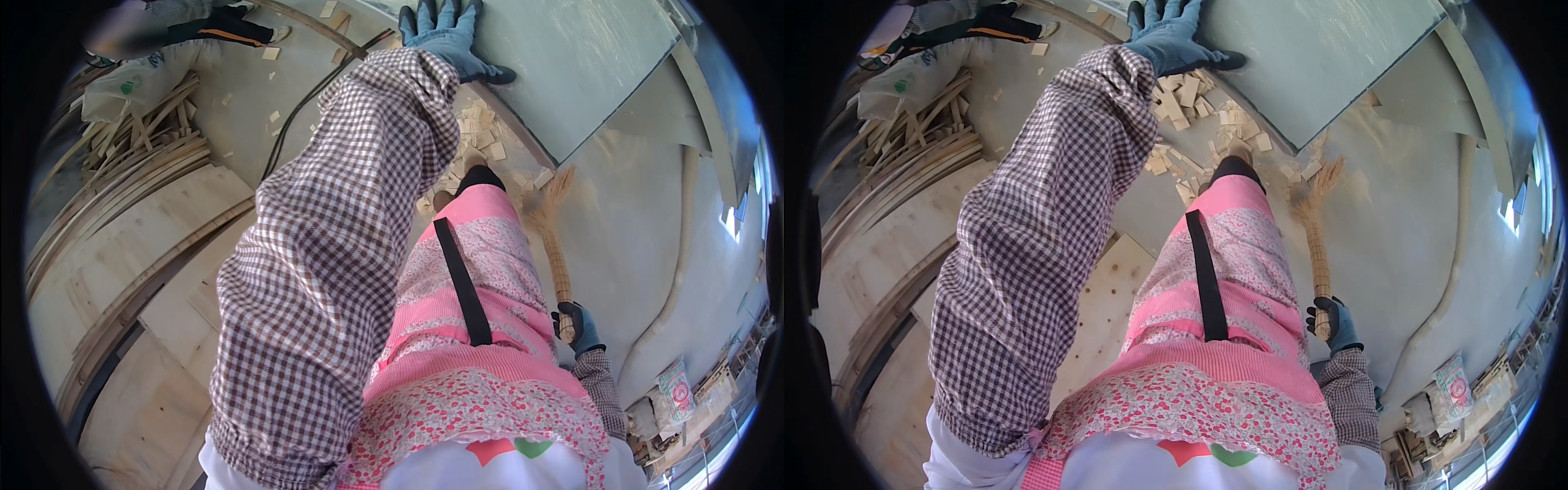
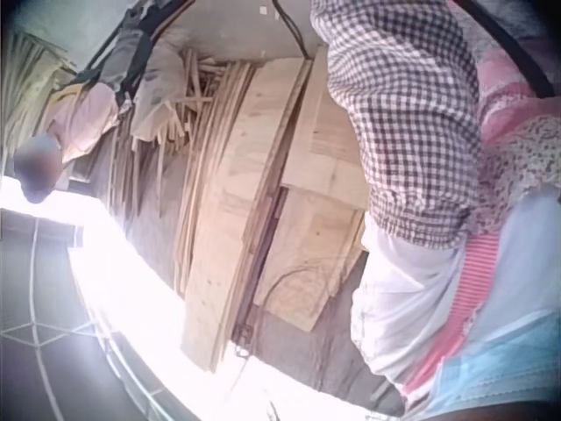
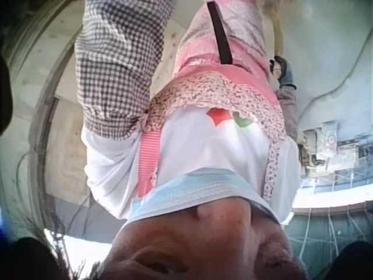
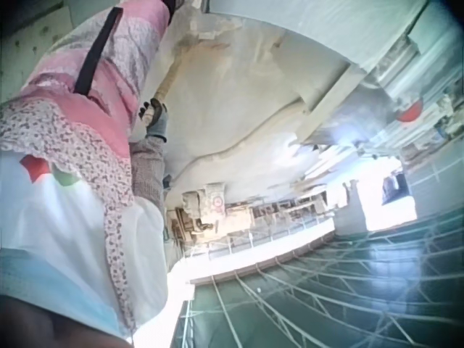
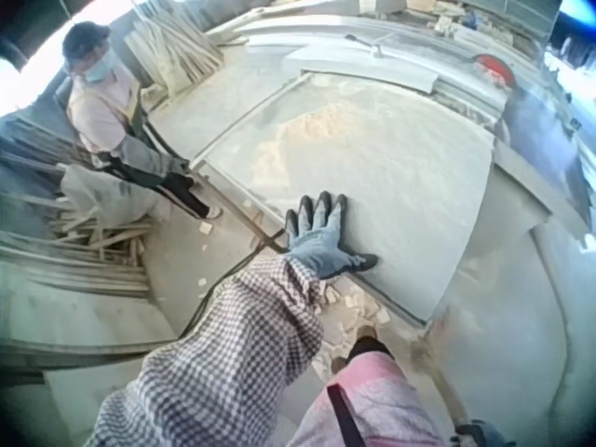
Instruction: The person sweeps scattered wood shavings on a workshop floor using a broom and a dustpan. They gather the debris into a pile and then scoop it into the dustpan. Another person is visible in the background working with wood.
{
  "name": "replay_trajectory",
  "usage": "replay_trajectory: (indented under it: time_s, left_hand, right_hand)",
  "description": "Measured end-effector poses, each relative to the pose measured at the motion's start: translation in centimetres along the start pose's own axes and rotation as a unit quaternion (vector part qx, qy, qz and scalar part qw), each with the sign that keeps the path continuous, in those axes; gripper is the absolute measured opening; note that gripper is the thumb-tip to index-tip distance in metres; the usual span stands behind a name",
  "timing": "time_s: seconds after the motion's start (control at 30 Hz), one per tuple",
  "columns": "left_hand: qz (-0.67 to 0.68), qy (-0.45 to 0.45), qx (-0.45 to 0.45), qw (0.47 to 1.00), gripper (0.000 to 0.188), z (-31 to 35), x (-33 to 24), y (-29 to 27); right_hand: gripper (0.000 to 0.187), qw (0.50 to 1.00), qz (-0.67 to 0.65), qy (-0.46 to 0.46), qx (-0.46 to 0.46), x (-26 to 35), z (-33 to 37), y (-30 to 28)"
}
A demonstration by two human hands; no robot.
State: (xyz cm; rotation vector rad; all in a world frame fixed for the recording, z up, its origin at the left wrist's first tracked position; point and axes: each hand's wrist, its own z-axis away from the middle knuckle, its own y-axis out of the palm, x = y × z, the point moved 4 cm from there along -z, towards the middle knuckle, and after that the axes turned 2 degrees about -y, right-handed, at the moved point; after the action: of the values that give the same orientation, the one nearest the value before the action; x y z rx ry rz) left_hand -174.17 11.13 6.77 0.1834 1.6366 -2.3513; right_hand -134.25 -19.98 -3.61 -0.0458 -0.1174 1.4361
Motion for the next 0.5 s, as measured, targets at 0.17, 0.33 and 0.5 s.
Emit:
replay_trajectory:
  time_s: [0.17,0.33,0.5]
  left_hand:
    - [0.007,0.015,0.007,1.000,0.109,-0.3,-0.6,0.6]
    - [-0.018,0.013,-0.048,0.999,0.105,-0.4,-0.5,0.9]
    - [0.128,0.074,-0.347,0.926,0.076,4.3,4.4,7.1]
  right_hand:
    - [0.032,0.989,-0.124,0.060,0.051,-3.8,-3.6,-1.4]
    - [0.022,1.000,0.000,-0.016,0.026,-4.1,-2.0,-1.2]
    - [0.021,0.996,0.035,-0.062,0.057,-7.5,1.8,-4.7]
